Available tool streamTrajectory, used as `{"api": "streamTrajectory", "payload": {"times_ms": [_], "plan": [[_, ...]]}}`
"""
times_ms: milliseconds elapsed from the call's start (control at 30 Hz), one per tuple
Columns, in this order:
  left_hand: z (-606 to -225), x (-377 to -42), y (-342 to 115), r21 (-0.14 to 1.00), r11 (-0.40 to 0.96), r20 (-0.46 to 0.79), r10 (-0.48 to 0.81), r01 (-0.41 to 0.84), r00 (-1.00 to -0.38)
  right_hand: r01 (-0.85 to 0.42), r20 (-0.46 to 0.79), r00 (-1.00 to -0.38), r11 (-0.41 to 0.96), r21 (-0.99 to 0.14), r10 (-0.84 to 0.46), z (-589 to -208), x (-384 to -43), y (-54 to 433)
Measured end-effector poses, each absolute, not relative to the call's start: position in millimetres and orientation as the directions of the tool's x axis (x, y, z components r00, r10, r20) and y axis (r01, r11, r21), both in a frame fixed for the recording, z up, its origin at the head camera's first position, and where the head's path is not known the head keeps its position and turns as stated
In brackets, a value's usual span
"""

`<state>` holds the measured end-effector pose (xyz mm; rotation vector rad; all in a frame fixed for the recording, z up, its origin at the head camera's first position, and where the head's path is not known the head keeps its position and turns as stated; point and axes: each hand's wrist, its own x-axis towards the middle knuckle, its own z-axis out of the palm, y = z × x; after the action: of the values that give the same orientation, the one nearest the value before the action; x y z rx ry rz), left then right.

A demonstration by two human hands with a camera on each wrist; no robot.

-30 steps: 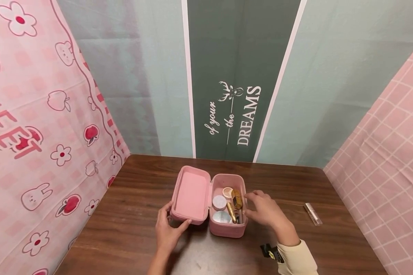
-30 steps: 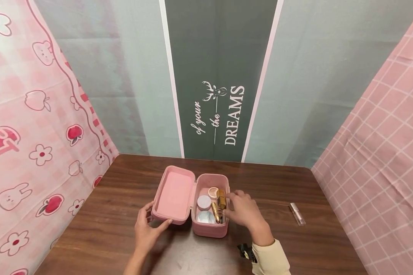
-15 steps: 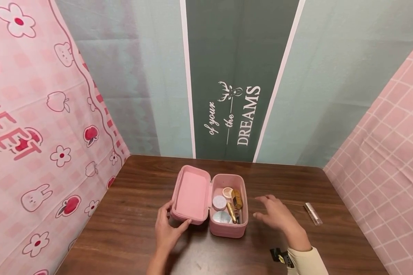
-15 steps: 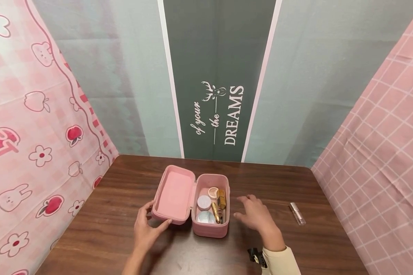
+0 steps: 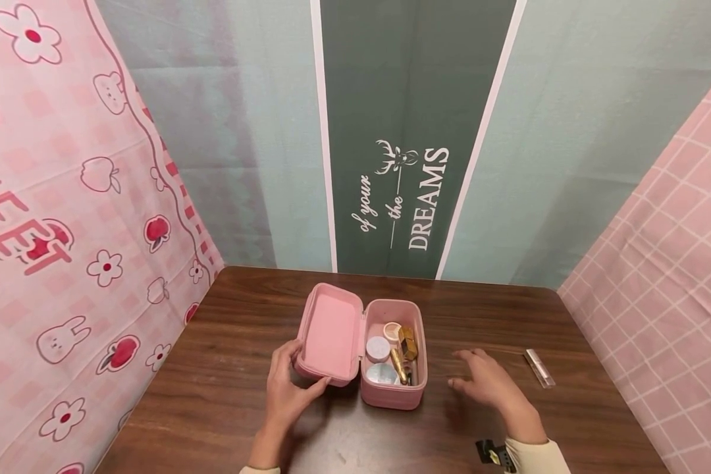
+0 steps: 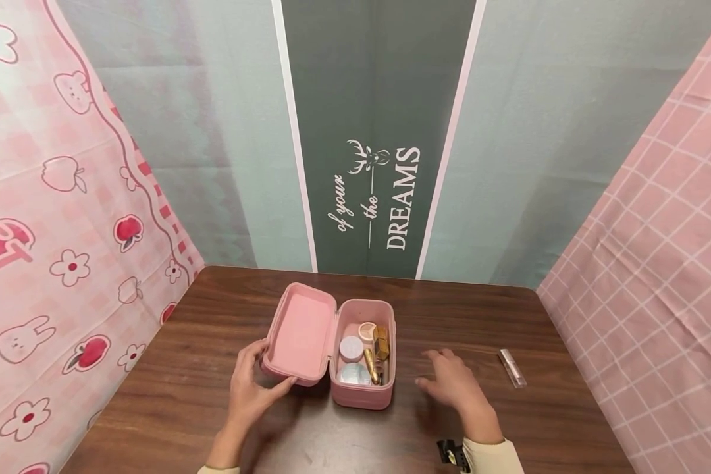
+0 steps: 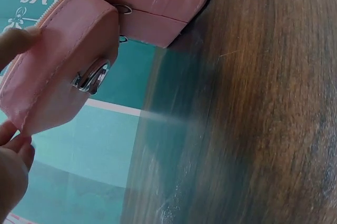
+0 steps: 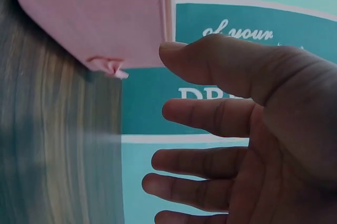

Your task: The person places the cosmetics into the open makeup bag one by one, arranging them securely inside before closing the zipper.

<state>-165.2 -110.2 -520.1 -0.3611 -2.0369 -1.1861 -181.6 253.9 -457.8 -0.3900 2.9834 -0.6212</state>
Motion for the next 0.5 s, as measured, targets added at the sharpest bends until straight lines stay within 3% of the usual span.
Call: {"api": "streamTrajectory", "payload": {"times_ms": [500], "plan": [[-518, -168, -110, 0.608, 0.561, 0.718, -0.086, 0.562, -0.691, -0.159, -0.041, -0.981, 0.901, -0.404, -0.192, -471, -177, 292]]}}
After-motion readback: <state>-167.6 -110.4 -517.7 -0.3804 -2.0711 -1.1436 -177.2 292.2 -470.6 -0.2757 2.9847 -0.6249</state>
